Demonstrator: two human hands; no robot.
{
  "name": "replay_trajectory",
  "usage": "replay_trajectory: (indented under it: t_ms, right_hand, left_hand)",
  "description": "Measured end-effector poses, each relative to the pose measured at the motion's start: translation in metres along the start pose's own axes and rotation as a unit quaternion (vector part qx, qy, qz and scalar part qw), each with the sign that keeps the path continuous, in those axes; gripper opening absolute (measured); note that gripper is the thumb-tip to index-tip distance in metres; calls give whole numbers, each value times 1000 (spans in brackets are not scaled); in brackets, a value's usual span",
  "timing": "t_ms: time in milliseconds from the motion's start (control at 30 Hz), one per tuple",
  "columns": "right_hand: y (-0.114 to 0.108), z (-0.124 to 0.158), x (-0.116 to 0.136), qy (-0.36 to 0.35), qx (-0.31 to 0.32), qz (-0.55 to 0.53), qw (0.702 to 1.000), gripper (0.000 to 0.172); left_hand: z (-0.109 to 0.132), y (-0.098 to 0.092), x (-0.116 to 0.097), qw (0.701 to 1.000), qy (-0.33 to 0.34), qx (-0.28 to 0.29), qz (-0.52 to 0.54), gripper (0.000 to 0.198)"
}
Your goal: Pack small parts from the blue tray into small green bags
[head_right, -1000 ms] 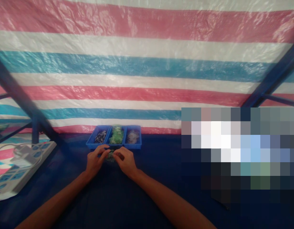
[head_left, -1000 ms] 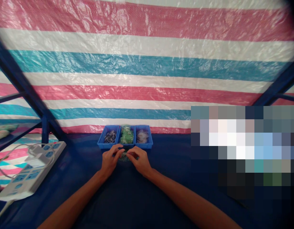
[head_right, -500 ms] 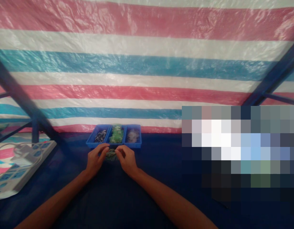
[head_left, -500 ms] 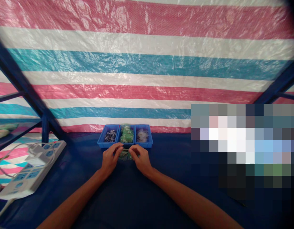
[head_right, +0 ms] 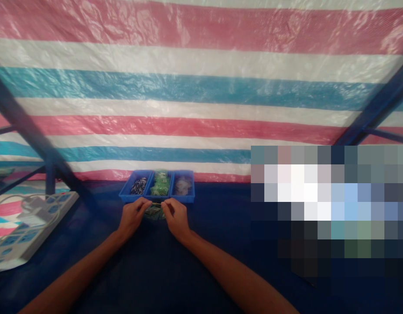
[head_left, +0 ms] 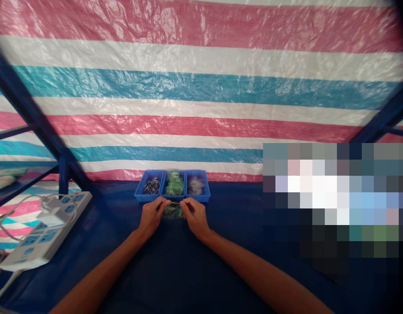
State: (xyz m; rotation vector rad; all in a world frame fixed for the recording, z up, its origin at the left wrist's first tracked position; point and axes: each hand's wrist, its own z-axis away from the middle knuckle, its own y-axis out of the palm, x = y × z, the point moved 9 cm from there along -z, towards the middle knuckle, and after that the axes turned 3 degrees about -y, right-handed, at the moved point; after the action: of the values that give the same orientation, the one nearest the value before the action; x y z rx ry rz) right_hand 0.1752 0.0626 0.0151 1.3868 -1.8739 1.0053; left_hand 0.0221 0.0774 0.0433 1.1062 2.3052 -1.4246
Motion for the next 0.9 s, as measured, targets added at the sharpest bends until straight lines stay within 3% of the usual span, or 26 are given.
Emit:
replay_trajectory:
  t_ms: [233,433,900]
  right_hand:
    - [-1,0,0,-2,-8,1,1000,29]
    - [0,1,-1,-1,-7,-5,1000,29]
    - [0,1,-2,1,-4,4,1000,27]
  left_hand:
    - [0,-1,5,999,-5,-13,-30,48]
    - [2,-2,-5,999,18,-12,49,23]
    - [5,-2,-17,995,73,3,74,17]
